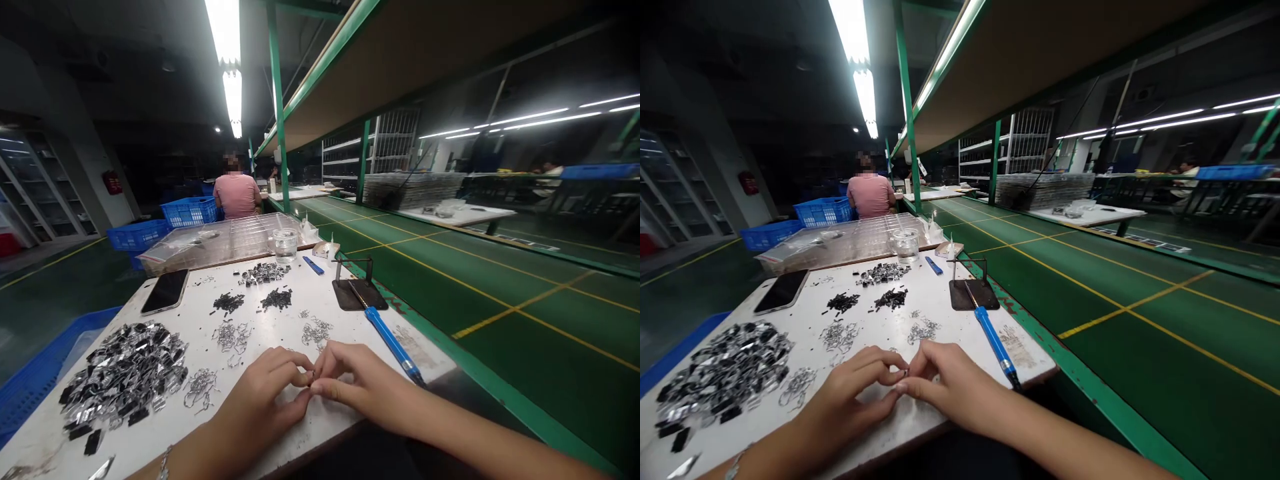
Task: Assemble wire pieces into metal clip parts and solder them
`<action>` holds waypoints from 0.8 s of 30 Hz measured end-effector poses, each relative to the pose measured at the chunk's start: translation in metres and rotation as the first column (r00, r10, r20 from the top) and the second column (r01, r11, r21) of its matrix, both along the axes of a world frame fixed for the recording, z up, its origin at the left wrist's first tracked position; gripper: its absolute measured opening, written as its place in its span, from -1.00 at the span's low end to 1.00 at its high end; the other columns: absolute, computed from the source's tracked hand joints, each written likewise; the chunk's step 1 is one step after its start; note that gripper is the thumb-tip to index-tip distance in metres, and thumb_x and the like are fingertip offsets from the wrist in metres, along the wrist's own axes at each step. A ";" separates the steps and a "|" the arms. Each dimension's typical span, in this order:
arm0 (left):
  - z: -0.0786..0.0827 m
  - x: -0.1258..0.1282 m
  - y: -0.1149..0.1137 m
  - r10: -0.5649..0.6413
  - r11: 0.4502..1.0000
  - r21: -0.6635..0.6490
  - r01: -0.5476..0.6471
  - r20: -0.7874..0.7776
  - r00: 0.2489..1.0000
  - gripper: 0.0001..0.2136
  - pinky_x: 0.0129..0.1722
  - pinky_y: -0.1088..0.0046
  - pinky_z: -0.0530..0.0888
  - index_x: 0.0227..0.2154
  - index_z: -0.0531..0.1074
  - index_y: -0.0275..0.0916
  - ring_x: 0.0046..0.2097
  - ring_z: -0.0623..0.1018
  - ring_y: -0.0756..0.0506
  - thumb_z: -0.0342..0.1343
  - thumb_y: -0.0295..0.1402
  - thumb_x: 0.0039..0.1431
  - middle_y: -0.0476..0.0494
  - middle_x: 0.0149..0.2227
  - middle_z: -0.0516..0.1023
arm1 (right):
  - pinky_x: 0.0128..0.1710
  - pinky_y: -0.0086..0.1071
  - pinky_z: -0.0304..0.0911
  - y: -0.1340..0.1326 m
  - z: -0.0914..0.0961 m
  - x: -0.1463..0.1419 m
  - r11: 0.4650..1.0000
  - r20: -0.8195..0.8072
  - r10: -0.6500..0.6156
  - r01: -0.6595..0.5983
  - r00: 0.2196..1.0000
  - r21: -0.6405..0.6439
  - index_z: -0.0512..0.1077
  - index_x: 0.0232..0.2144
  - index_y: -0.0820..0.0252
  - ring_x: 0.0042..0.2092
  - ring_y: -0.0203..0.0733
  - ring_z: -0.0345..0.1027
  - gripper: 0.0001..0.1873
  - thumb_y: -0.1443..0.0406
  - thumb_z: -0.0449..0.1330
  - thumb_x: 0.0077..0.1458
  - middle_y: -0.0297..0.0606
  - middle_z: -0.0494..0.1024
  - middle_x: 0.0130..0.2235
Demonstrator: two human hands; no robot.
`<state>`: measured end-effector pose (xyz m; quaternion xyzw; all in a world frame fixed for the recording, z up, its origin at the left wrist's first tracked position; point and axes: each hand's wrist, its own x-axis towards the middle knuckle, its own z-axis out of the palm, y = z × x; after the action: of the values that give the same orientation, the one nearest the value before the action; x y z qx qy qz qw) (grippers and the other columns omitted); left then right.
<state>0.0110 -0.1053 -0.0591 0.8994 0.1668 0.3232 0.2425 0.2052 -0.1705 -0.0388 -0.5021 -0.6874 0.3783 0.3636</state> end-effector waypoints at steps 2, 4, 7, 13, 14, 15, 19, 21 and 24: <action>0.002 -0.002 0.002 0.033 0.986 -0.162 -0.033 0.000 0.999 -0.92 -0.13 0.37 0.37 -0.47 0.35 -0.21 -0.16 0.49 -0.11 0.15 -0.43 0.08 -0.14 -0.20 0.53 | -0.32 -0.38 0.18 -0.009 0.023 0.018 0.968 0.448 -0.086 -0.032 0.890 0.249 0.38 -0.27 0.17 -0.32 -0.23 0.35 -0.85 0.24 0.05 0.22 -0.24 0.48 -0.31; 0.005 -0.006 0.007 0.076 0.934 -0.350 -0.069 0.006 0.997 -0.88 -0.10 0.33 0.34 -0.49 0.36 -0.22 -0.13 0.48 -0.14 0.19 -0.36 0.05 -0.16 -0.18 0.52 | -0.33 -0.33 0.12 -0.015 0.037 0.043 0.868 0.769 -0.324 -0.151 0.551 0.474 0.40 -0.27 0.20 -0.32 -0.17 0.33 -0.82 0.41 0.00 0.19 -0.18 0.46 -0.34; 0.008 -0.014 0.014 0.093 0.786 -0.617 -0.022 0.082 0.992 -0.83 -0.06 0.30 0.30 -0.49 0.41 -0.24 -0.08 0.45 -0.18 0.25 -0.28 0.00 -0.19 -0.16 0.51 | -0.36 -0.32 0.05 -0.015 0.031 0.083 0.833 0.871 -0.470 -0.256 0.141 0.491 0.37 -0.07 0.16 -0.33 -0.17 0.34 -0.62 0.52 0.10 0.05 -0.19 0.48 -0.33; 0.006 -0.017 0.018 0.269 0.393 -0.911 0.126 0.246 0.931 -0.74 -0.07 0.42 0.28 -0.38 0.51 -0.26 -0.11 0.42 -0.09 0.37 -0.27 -0.14 -0.14 -0.19 0.51 | -0.36 -0.29 0.08 -0.007 -0.005 0.109 0.777 0.864 -0.503 -0.453 -0.029 0.437 0.39 -0.17 0.19 -0.32 -0.12 0.35 -0.73 0.51 0.11 0.07 -0.18 0.51 -0.33; 0.006 -0.017 0.019 0.282 0.361 -0.920 0.154 0.265 0.922 -0.74 -0.10 0.45 0.27 -0.36 0.52 -0.26 -0.15 0.41 -0.06 0.36 -0.29 -0.13 -0.13 -0.22 0.51 | -0.37 -0.29 0.09 -0.008 -0.003 0.107 0.756 0.849 -0.529 -0.463 -0.017 0.462 0.40 -0.23 0.18 -0.34 -0.12 0.36 -0.78 0.51 0.10 0.09 -0.19 0.51 -0.35; 0.006 -0.017 0.020 0.285 0.345 -0.921 0.180 0.286 0.915 -0.76 -0.14 0.47 0.27 -0.35 0.52 -0.27 -0.20 0.40 -0.03 0.35 -0.30 -0.11 -0.12 -0.25 0.51 | -0.39 -0.30 0.09 -0.009 0.002 0.105 0.728 0.828 -0.560 -0.471 0.011 0.499 0.40 -0.29 0.17 -0.36 -0.14 0.35 -0.81 0.50 0.08 0.10 -0.19 0.52 -0.36; 0.004 -0.020 0.025 0.283 0.320 -0.912 0.255 0.349 0.893 -0.84 -0.21 0.50 0.25 -0.38 0.53 -0.27 -0.27 0.34 0.01 0.31 -0.34 -0.04 -0.10 -0.26 0.47 | -0.42 -0.33 0.18 -0.023 0.032 0.092 0.464 0.623 -0.683 -0.433 0.381 0.773 0.37 -0.25 0.13 -0.41 -0.19 0.36 -0.87 0.40 0.13 0.11 -0.22 0.52 -0.37; 0.004 -0.021 0.027 0.274 0.314 -0.905 0.287 0.376 0.885 -0.86 -0.22 0.51 0.26 -0.39 0.53 -0.28 -0.27 0.32 0.02 0.29 -0.35 -0.02 -0.10 -0.25 0.46 | -0.41 -0.33 0.25 -0.035 0.044 0.079 0.349 0.408 -0.616 -0.231 0.674 0.908 0.34 -0.10 0.09 -0.37 -0.18 0.40 -0.65 0.42 0.21 0.03 -0.20 0.53 -0.31; 0.004 -0.021 0.027 0.237 0.320 -0.886 0.335 0.417 0.877 -0.86 -0.25 0.53 0.26 -0.38 0.53 -0.30 -0.31 0.29 0.03 0.27 -0.35 0.00 -0.10 -0.29 0.43 | -0.42 -0.31 0.34 -0.054 0.051 0.052 0.418 0.036 -0.425 0.160 0.905 0.894 0.35 -0.03 0.01 -0.33 -0.14 0.45 -0.58 0.43 0.19 0.05 -0.18 0.54 -0.26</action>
<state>-0.0097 -0.0779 -0.0550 0.4811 0.2294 0.3664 0.7627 0.2571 -0.2250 0.0119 -0.4022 -0.7236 -0.1650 0.5361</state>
